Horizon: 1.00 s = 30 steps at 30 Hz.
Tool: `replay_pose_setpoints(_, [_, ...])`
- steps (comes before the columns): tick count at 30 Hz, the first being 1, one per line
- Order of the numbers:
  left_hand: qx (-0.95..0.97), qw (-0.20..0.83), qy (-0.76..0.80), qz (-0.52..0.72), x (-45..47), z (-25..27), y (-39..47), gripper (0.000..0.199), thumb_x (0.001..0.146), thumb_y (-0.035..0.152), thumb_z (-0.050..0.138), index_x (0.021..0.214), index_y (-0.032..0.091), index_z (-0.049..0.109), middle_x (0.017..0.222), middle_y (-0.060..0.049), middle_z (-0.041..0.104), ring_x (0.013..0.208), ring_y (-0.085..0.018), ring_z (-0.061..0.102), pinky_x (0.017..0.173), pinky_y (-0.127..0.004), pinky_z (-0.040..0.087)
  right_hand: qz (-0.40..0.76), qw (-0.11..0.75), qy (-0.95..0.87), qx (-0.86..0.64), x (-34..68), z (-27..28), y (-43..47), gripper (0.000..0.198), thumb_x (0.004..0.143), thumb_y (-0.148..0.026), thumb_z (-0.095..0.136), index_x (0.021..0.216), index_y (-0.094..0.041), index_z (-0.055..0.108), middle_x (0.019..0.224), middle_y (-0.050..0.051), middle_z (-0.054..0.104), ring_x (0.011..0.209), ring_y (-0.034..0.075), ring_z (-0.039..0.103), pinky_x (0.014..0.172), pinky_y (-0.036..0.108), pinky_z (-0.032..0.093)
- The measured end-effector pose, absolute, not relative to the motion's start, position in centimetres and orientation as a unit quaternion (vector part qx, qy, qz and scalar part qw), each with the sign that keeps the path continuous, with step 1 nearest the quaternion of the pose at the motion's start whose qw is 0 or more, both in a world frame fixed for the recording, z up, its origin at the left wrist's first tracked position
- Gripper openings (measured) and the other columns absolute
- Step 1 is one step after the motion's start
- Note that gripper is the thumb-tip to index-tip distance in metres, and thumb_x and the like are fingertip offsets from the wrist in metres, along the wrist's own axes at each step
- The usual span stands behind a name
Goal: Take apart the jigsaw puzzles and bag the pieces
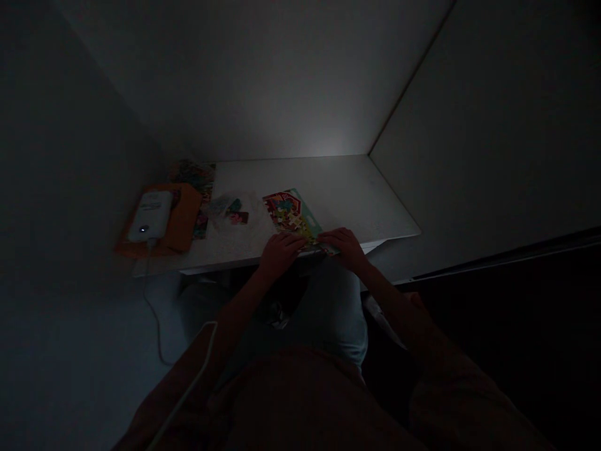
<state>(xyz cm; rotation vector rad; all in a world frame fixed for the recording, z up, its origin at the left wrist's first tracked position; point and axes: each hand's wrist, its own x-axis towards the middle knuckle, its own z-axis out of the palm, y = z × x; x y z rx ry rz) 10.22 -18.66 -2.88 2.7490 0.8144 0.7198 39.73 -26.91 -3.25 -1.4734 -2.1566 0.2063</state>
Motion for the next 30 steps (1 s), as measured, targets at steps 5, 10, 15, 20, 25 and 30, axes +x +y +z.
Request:
replay_pose_setpoints(5, [0.902, 0.131, 0.296, 0.286, 11.2, -1.6, -16.8, 0.024, 0.114, 0.028, 0.067, 0.129, 0.024, 0.086, 0.128, -0.012, 0.087, 0.123, -0.027, 0.080, 0.110, -0.046, 0.063, 0.089, 0.241, -0.784, -0.565, 39.8, 0.8, -24.0, 0.031, 0.107, -0.038, 0.070, 0.131, -0.030, 0.088, 0.126, 0.011, 0.089, 0.121, 0.035, 0.077, 0.108, 0.052, 0.051])
replay_pose_setpoints(10, [0.873, 0.188, 0.336, 0.299, 11.3, 1.2, -14.4, 0.028, 0.116, 0.040, 0.064, 0.125, 0.023, 0.085, 0.125, -0.012, 0.088, 0.116, -0.028, 0.083, 0.105, -0.044, 0.065, 0.137, 0.232, -0.794, -0.545, 39.7, 5.8, -19.8, 0.032, 0.108, -0.050, 0.068, 0.121, -0.030, 0.089, 0.117, 0.007, 0.090, 0.108, 0.032, 0.082, 0.106, 0.048, 0.055])
replay_pose_setpoints(15, [0.844, 0.232, 0.341, 0.343, 11.0, 4.1, -12.0, 0.031, 0.114, 0.044, 0.064, 0.124, 0.024, 0.086, 0.120, -0.009, 0.089, 0.107, -0.027, 0.083, 0.101, -0.040, 0.064, 0.193, 0.297, -0.787, -0.505, 39.5, 8.9, -16.3, 0.036, 0.104, -0.056, 0.070, 0.117, -0.028, 0.089, 0.118, 0.008, 0.090, 0.106, 0.031, 0.083, 0.097, 0.045, 0.062])
replay_pose_setpoints(20, [0.819, 0.223, 0.364, 0.384, 11.2, 6.8, -8.1, 0.029, 0.111, 0.044, 0.067, 0.118, 0.024, 0.086, 0.118, -0.010, 0.089, 0.112, -0.027, 0.082, 0.106, -0.040, 0.062, 0.182, 0.342, -0.783, -0.487, 39.2, 11.4, -11.8, 0.037, 0.102, -0.059, 0.073, 0.117, -0.027, 0.087, 0.119, 0.008, 0.088, 0.111, 0.032, 0.081, 0.096, 0.046, 0.063])
replay_pose_setpoints(25, [0.794, 0.192, 0.400, 0.415, 12.1, 7.5, -3.5, 0.019, 0.107, 0.033, 0.070, 0.116, 0.024, 0.085, 0.122, -0.011, 0.088, 0.118, -0.028, 0.079, 0.114, -0.044, 0.060, 0.156, 0.365, -0.776, -0.491, 38.0, 11.9, -6.8, 0.034, 0.104, -0.058, 0.077, 0.113, -0.027, 0.086, 0.117, 0.009, 0.086, 0.112, 0.031, 0.078, 0.102, 0.048, 0.060])
replay_pose_setpoints(30, [0.767, 0.216, 0.413, 0.440, 12.4, 6.8, -1.0, 0.014, 0.106, 0.030, 0.072, 0.115, 0.025, 0.082, 0.119, -0.011, 0.086, 0.112, -0.025, 0.079, 0.111, -0.043, 0.061, 0.151, 0.386, -0.755, -0.508, 36.9, 9.9, -3.7, 0.029, 0.106, -0.055, 0.076, 0.113, -0.028, 0.084, 0.119, 0.009, 0.084, 0.113, 0.030, 0.073, 0.108, 0.050, 0.059])
